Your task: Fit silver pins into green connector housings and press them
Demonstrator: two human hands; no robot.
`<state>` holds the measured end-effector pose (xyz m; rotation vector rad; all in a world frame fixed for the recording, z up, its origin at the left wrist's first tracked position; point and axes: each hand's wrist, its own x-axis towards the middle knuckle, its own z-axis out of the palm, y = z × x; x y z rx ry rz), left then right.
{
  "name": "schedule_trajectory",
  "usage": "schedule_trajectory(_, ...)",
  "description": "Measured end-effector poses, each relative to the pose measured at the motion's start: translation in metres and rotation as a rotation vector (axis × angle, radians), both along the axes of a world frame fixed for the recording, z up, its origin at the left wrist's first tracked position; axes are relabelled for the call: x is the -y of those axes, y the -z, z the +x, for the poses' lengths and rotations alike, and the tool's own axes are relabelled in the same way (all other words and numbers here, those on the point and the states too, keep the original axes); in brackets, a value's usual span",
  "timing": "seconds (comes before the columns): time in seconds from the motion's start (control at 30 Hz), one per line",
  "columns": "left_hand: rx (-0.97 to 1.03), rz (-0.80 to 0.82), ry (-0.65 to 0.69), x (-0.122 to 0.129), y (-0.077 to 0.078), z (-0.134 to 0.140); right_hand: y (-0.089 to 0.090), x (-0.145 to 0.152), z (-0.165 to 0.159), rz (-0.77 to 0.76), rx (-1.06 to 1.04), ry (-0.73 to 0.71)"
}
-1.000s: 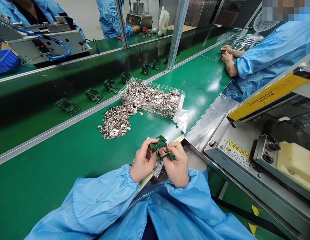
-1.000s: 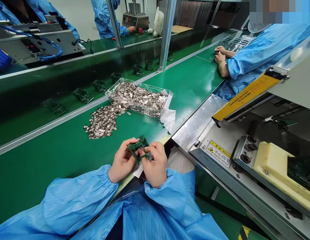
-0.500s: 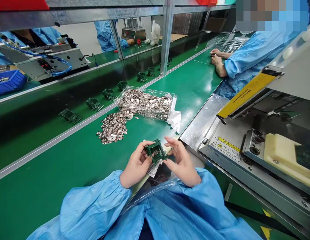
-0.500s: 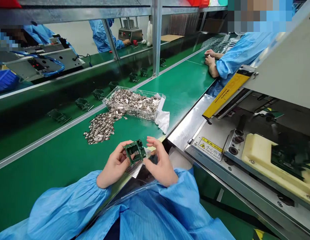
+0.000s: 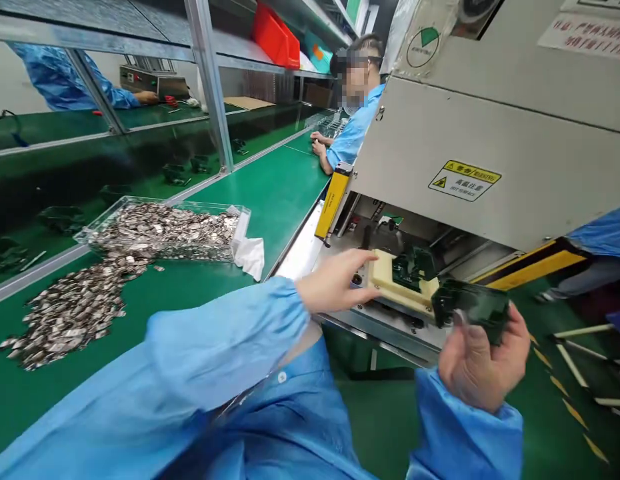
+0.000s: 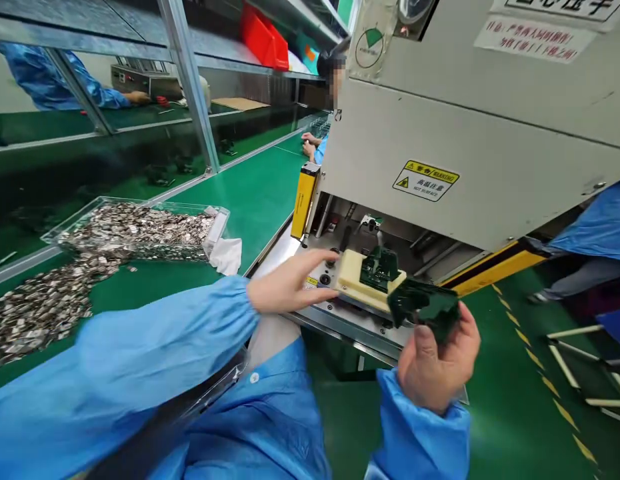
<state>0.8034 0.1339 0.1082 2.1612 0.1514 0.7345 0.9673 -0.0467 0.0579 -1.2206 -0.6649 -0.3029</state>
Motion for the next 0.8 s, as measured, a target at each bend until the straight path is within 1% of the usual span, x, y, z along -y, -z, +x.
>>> schedule_trajectory(0.03,0.01,0.034,0.002,0.001,0.001,0.026,0.001,0.005,0.015,0.004,0.023,0.061)
schedule_trajectory(0.07,0.007,0.043,0.0,0.004,0.002,0.05,0.001,0.009,0.028,-0.026,0.041,0.093)
schedule_trajectory(0.13,-0.033,0.019,0.0,0.009,0.003,0.088,0.002,0.012,0.046,-0.088,0.062,0.098)
schedule_trajectory(0.2,-0.072,-0.04,-0.005,0.012,0.002,0.109,-0.001,0.01,0.056,-0.129,0.091,0.053)
schedule_trajectory(0.27,-0.035,-0.139,-0.049,0.01,-0.001,0.11,-0.005,0.003,0.062,-0.179,0.115,-0.01)
schedule_trajectory(0.33,0.053,-0.254,-0.083,0.003,-0.003,0.092,-0.012,-0.008,0.066,-0.246,0.133,-0.08)
schedule_trajectory(0.4,0.083,-0.351,-0.034,-0.008,-0.002,0.056,-0.02,-0.02,0.069,-0.371,0.16,-0.153)
schedule_trajectory(0.43,0.057,-0.39,0.016,-0.014,0.001,0.034,-0.025,-0.026,0.07,-0.463,0.187,-0.193)
schedule_trajectory(0.5,-0.072,-0.455,0.1,-0.024,0.01,-0.015,-0.033,-0.037,0.07,-0.686,0.27,-0.253)
schedule_trajectory(0.57,-0.224,-0.529,0.102,-0.03,0.024,-0.059,-0.038,-0.044,0.071,-0.885,0.37,-0.255)
schedule_trajectory(0.63,-0.339,-0.584,0.035,-0.031,0.041,-0.091,-0.039,-0.048,0.071,-1.001,0.472,-0.216)
schedule_trajectory(0.7,-0.398,-0.605,-0.02,-0.03,0.058,-0.105,-0.034,-0.044,0.069,-1.016,0.56,-0.141)
schedule_trajectory(0.73,-0.41,-0.605,-0.029,-0.029,0.065,-0.107,-0.028,-0.039,0.067,-0.974,0.596,-0.064)
schedule_trajectory(0.77,-0.42,-0.603,-0.021,-0.029,0.071,-0.106,-0.022,-0.03,0.064,-0.902,0.62,0.054)
schedule_trajectory(0.8,-0.428,-0.603,-0.001,-0.029,0.076,-0.103,-0.014,-0.018,0.061,-0.815,0.622,0.208)
